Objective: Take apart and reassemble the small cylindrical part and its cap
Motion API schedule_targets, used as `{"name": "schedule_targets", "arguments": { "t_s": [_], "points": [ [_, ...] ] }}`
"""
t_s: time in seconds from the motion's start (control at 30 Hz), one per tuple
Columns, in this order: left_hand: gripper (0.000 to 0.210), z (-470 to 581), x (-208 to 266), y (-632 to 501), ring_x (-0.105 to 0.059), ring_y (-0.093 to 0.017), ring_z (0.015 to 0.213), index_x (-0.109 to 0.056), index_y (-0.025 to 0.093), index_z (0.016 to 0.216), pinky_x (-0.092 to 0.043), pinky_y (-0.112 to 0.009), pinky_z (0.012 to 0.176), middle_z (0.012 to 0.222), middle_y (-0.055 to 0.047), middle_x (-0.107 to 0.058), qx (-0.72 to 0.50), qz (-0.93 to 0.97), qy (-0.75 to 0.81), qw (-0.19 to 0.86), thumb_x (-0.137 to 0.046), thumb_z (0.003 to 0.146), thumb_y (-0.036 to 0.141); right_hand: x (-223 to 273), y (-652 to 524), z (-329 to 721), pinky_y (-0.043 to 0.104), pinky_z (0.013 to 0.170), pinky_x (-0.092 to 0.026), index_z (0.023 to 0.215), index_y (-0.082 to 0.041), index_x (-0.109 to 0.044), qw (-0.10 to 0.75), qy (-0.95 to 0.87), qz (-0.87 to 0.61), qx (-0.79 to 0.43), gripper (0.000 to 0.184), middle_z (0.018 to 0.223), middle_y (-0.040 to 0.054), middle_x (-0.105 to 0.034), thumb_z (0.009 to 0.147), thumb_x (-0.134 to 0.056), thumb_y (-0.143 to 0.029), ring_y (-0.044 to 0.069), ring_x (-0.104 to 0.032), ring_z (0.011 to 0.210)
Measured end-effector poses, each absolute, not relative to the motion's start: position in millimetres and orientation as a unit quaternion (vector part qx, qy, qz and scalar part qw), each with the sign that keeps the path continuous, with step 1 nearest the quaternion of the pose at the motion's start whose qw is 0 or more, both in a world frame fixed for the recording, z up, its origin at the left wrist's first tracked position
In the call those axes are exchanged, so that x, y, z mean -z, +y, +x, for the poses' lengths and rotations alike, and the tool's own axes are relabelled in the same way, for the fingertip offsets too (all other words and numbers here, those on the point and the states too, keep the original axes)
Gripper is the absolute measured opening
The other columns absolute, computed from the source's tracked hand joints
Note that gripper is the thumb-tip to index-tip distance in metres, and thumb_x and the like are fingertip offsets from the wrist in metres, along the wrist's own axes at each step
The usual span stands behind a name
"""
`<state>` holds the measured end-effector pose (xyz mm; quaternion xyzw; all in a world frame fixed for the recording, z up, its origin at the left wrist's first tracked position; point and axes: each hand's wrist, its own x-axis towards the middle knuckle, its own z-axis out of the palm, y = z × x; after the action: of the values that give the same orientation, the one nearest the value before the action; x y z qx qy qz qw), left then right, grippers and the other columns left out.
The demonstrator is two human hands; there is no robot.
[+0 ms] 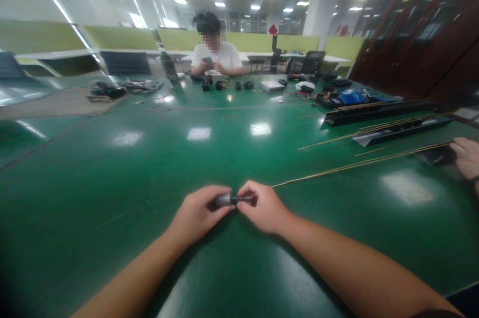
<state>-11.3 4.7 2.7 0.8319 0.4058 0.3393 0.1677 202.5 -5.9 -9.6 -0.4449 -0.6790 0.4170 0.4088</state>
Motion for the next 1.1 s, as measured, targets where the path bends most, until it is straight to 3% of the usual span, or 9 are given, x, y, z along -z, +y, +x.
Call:
{"name": "schedule_targets", "arguments": {
  "t_s": [1.1],
  "points": [
    [0.025, -14.2, -4.0, 6.2, -0.07, -0.02, 0.093, -0.07, 0.023, 0.107, -0.057, -0.032, 0.087, 0.103, -0.005, -0.074, -0.352, 0.829, 0.409, 0.149, -0.073, 0.083, 0.029, 8.7, -6.5, 202.3, 0.031, 0.075, -0.05, 0.089, -0.019, -0.062, 0.409, -0.643, -0.47, -0.444, 0.012, 0.084, 0.0007, -0.068, 0.08, -0.069, -0.024, 0.018, -0.064, 0.077]
  ]
}}
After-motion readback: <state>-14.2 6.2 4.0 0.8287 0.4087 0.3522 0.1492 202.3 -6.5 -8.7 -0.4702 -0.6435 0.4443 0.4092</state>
